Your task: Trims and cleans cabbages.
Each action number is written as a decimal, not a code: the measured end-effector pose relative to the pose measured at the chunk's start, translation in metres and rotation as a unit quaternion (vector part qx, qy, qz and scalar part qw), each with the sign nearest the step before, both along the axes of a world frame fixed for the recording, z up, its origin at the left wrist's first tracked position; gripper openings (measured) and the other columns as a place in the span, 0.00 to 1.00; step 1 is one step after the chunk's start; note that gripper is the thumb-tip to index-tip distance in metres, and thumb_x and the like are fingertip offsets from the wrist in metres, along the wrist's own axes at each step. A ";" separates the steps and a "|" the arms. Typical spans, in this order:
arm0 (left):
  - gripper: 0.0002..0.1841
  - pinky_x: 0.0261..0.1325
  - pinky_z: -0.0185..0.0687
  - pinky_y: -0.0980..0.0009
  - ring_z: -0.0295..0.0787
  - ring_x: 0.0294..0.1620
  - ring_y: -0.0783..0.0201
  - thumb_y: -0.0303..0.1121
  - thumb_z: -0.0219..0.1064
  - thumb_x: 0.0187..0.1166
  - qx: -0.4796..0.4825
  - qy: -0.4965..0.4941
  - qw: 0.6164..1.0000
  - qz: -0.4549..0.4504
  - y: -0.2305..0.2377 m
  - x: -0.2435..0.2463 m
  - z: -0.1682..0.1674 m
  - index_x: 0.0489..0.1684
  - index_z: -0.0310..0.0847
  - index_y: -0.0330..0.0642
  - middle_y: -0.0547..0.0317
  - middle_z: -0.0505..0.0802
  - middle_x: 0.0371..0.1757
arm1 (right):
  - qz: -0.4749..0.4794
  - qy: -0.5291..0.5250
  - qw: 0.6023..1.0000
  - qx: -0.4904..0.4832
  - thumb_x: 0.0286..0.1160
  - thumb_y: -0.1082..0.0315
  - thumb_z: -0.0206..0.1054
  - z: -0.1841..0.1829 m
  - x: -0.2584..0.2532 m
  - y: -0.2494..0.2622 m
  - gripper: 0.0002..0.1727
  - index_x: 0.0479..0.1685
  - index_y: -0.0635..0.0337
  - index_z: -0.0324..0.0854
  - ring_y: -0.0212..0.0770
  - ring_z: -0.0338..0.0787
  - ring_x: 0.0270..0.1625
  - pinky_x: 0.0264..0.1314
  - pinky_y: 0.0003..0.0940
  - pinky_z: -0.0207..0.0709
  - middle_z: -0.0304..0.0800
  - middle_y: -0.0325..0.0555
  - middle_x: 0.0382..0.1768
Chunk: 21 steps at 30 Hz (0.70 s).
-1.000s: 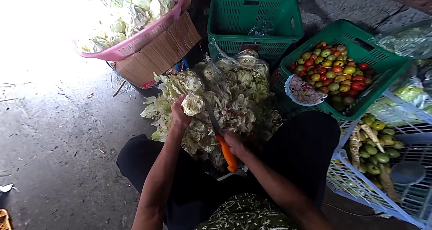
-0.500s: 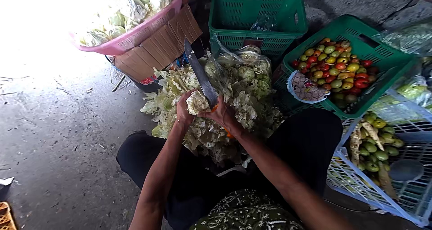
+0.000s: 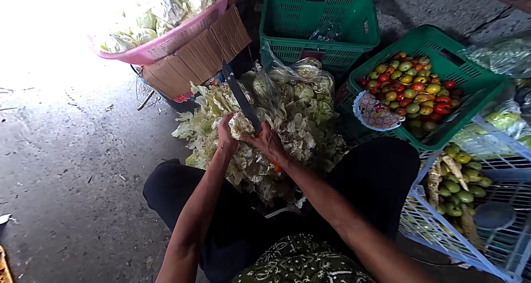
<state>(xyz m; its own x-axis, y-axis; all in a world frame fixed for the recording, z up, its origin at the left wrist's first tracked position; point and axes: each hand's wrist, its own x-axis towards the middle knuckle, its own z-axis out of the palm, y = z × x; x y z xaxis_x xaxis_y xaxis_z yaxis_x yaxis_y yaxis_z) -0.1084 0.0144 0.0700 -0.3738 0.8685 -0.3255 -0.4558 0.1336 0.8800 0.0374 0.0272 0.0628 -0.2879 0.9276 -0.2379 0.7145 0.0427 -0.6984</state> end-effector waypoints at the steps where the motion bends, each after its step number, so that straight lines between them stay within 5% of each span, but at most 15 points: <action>1: 0.15 0.49 0.86 0.66 0.87 0.44 0.69 0.43 0.48 0.91 -0.002 -0.005 1.000 0.008 0.001 0.000 0.000 0.57 0.78 0.47 0.62 0.89 0.45 | -0.001 0.008 1.000 -0.007 0.60 0.28 0.74 -0.001 -0.002 -0.001 0.50 0.66 0.66 0.74 0.60 0.91 0.45 0.49 0.61 0.82 0.90 0.60 0.39; 4: 0.14 0.48 0.86 0.65 0.87 0.44 0.68 0.43 0.48 0.91 -0.008 -0.019 0.999 0.028 0.003 0.000 -0.002 0.56 0.78 0.47 0.61 0.89 0.44 | -0.001 0.014 1.000 -0.013 0.64 0.27 0.70 -0.004 -0.006 -0.004 0.49 0.67 0.66 0.74 0.59 0.91 0.45 0.51 0.60 0.82 0.90 0.60 0.39; 8: 0.18 0.58 0.83 0.61 0.84 0.54 0.66 0.45 0.48 0.91 -0.015 0.024 0.998 0.047 0.000 0.002 -0.004 0.65 0.76 0.44 0.57 0.87 0.55 | -0.001 0.028 0.999 -0.029 0.71 0.30 0.67 -0.004 -0.009 -0.010 0.45 0.68 0.66 0.75 0.60 0.91 0.50 0.55 0.62 0.81 0.90 0.62 0.44; 13: 0.23 0.68 0.76 0.55 0.81 0.63 0.59 0.45 0.46 0.92 -0.004 0.186 0.981 0.059 -0.003 0.002 -0.019 0.68 0.78 0.39 0.48 0.86 0.64 | -0.003 0.009 0.999 -0.037 0.62 0.25 0.70 0.004 -0.012 -0.006 0.52 0.71 0.65 0.70 0.62 0.91 0.49 0.52 0.63 0.82 0.90 0.62 0.43; 21: 0.22 0.64 0.78 0.61 0.82 0.56 0.65 0.40 0.42 0.92 0.038 0.188 0.973 0.130 0.000 0.005 -0.024 0.65 0.78 0.37 0.53 0.87 0.56 | 0.000 0.010 1.000 -0.009 0.70 0.27 0.65 0.003 -0.026 -0.004 0.48 0.68 0.66 0.75 0.63 0.91 0.49 0.51 0.63 0.82 0.90 0.64 0.43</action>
